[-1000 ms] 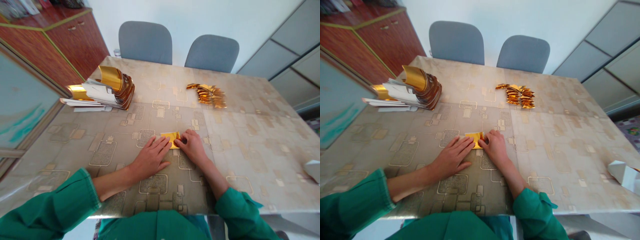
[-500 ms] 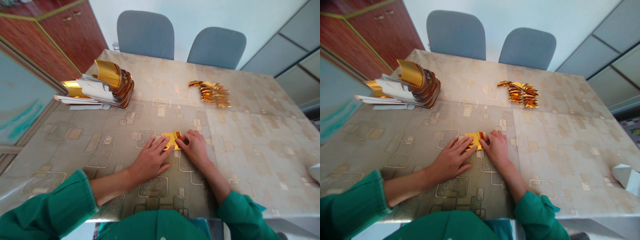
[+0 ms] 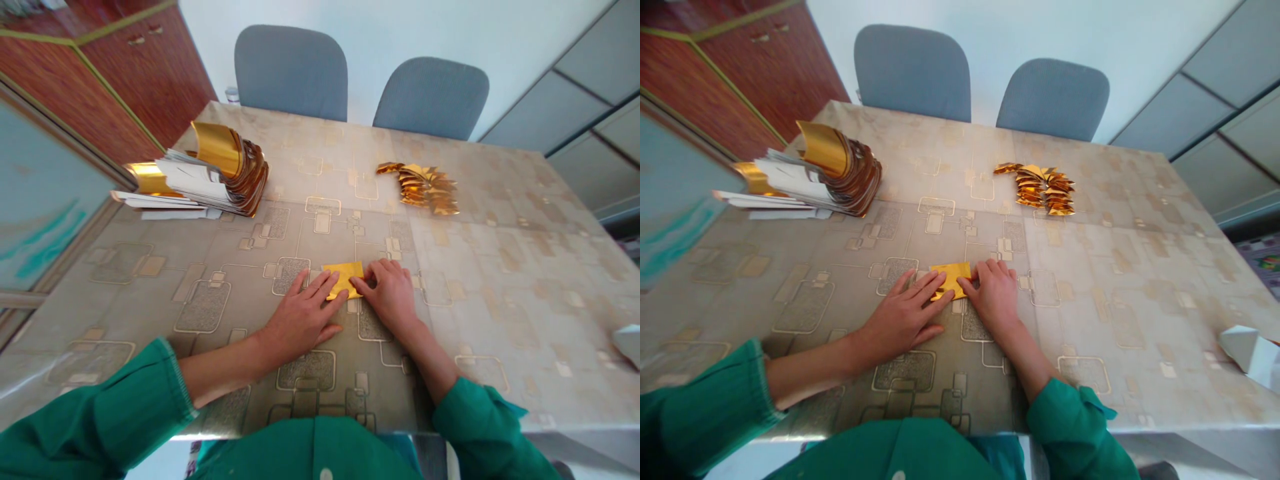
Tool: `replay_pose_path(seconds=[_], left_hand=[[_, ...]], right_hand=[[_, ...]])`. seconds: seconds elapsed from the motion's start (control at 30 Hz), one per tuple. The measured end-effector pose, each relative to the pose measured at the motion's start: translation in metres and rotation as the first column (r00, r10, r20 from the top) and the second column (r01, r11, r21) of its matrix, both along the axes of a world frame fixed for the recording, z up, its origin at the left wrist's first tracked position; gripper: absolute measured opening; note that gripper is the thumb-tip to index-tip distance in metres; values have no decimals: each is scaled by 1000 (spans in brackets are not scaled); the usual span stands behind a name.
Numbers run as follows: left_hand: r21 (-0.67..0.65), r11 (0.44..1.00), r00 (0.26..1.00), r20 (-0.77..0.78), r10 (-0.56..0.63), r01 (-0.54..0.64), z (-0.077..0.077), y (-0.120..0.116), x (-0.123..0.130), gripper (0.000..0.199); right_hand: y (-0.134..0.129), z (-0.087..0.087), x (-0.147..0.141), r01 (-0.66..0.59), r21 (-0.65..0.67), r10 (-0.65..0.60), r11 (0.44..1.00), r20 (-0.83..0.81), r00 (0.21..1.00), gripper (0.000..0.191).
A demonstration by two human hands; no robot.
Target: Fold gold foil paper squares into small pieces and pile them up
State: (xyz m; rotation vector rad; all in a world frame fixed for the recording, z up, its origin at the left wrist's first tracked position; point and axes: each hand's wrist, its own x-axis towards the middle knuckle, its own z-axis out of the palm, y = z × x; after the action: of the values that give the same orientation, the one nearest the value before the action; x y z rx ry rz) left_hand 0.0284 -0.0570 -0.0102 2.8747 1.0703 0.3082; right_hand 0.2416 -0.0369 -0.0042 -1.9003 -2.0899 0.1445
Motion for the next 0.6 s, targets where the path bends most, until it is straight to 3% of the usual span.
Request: replay_pose_path(seconds=[0.13, 0.27, 0.37, 0.47, 0.6], left_hand=[[3, 1000, 1000, -3, -4, 4, 0, 1, -1, 56], [6, 1000, 1000, -10, -6, 6, -1, 1, -1, 56], [12, 1000, 1000, -22, -8, 8, -1, 1, 0, 56], [17, 1000, 999, -38, -6, 7, 1, 2, 1, 55], [9, 1000, 997, -71, -8, 9, 2, 3, -1, 55]], right_hand=[[4, -3, 8, -29, -1, 29, 1000, -90, 996, 19], [0, 3, 23, -151, 100, 176, 983, -320, 931, 11], [-14, 9, 27, -344, 206, 388, 916, -237, 891, 19], [-30, 8, 22, -499, 203, 522, 842, -73, 850, 21], [-39, 1, 15, -502, 220, 514, 836, 4, 858, 21]])
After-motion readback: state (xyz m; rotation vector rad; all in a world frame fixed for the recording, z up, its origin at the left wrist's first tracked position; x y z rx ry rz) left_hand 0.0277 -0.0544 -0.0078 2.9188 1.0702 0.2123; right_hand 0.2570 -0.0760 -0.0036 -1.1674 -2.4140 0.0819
